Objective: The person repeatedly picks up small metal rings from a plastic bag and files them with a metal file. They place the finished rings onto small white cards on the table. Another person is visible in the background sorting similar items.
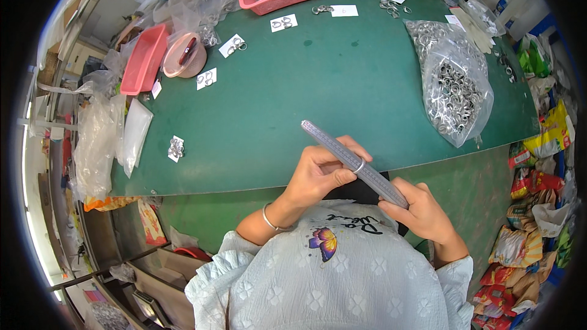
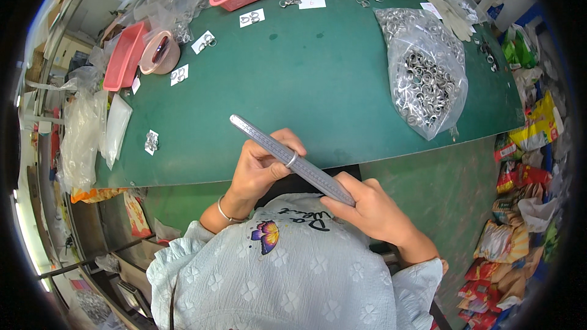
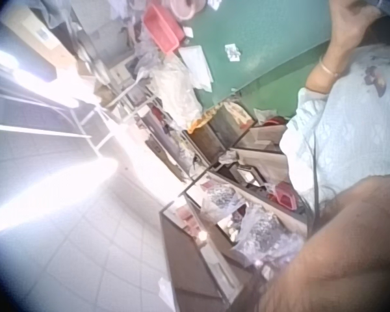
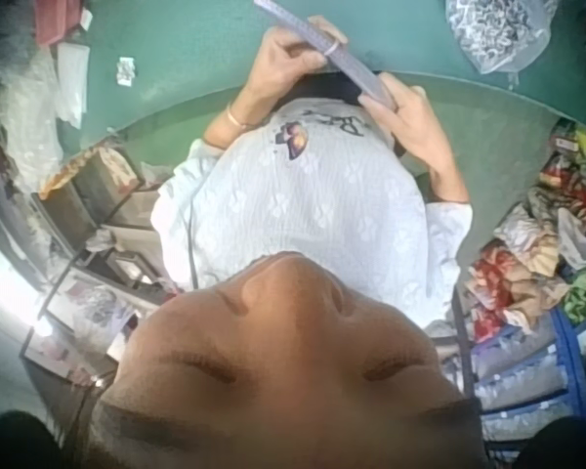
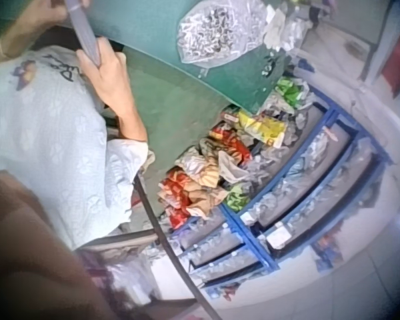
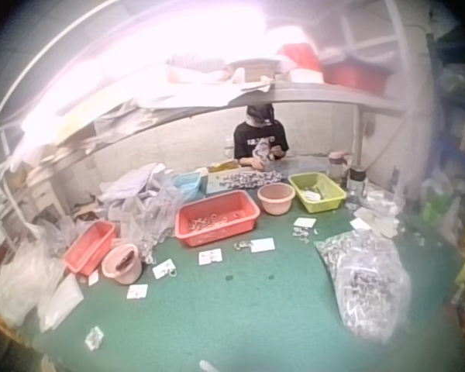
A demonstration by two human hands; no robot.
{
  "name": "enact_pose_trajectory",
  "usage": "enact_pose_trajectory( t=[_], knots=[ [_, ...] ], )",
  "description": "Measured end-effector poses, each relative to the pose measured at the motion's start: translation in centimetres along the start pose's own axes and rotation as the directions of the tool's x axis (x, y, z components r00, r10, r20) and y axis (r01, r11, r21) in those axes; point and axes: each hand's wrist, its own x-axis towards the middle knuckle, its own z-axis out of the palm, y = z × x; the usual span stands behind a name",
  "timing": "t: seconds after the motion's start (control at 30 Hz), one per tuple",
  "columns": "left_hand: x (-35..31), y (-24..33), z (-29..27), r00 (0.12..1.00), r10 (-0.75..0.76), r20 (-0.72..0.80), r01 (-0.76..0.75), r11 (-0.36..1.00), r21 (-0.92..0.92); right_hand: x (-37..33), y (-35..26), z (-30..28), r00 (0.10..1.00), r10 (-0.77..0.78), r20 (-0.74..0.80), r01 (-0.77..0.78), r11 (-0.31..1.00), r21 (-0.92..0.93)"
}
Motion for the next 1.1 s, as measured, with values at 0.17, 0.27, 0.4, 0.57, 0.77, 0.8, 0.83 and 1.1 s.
enact_pose_trajectory(
  t=[0.17,0.27,0.4,0.57,0.77,0.8,0.83,1.1],
  knots=[
    [-0.3,-0.6,-0.8,0.999,0.020,0.048,-0.021,0.999,0.025,-0.1,0.5,0.5,0.997,-0.026,-0.076,0.012,0.984,-0.180],
    [-0.5,-0.8,-0.5,0.999,0.039,-0.012,-0.039,0.998,0.051,0.0,0.6,0.8,0.991,-0.060,-0.119,0.031,0.973,-0.230],
    [-0.4,-0.5,-0.2,0.994,0.037,-0.101,-0.036,0.999,0.013,0.0,0.9,0.8,0.976,-0.156,-0.155,0.094,0.933,-0.347],
    [-0.4,1.1,-1.8,0.981,0.092,-0.170,-0.096,0.995,-0.011,-0.5,1.0,0.3,0.985,-0.109,-0.133,0.071,0.962,-0.263],
    [-0.3,-0.3,-1.4,0.997,0.052,0.055,-0.052,0.999,0.013,-0.1,0.2,-0.4,1.000,-0.030,0.008,0.031,0.988,-0.151],
    [-0.2,-0.1,-1.5,0.995,0.033,0.094,-0.038,0.998,0.052,-0.1,0.2,-0.4,0.999,-0.033,0.020,0.035,0.991,-0.126],
    [0.0,0.1,-1.4,0.995,0.010,0.094,-0.015,0.999,0.049,-0.2,0.2,-0.4,0.999,-0.036,0.031,0.039,0.994,-0.100],
    [0.2,0.4,-1.1,0.995,0.028,0.099,-0.039,0.993,0.107,-0.3,-0.1,-0.1,0.997,-0.065,-0.033,0.058,0.980,-0.193]
  ],
)
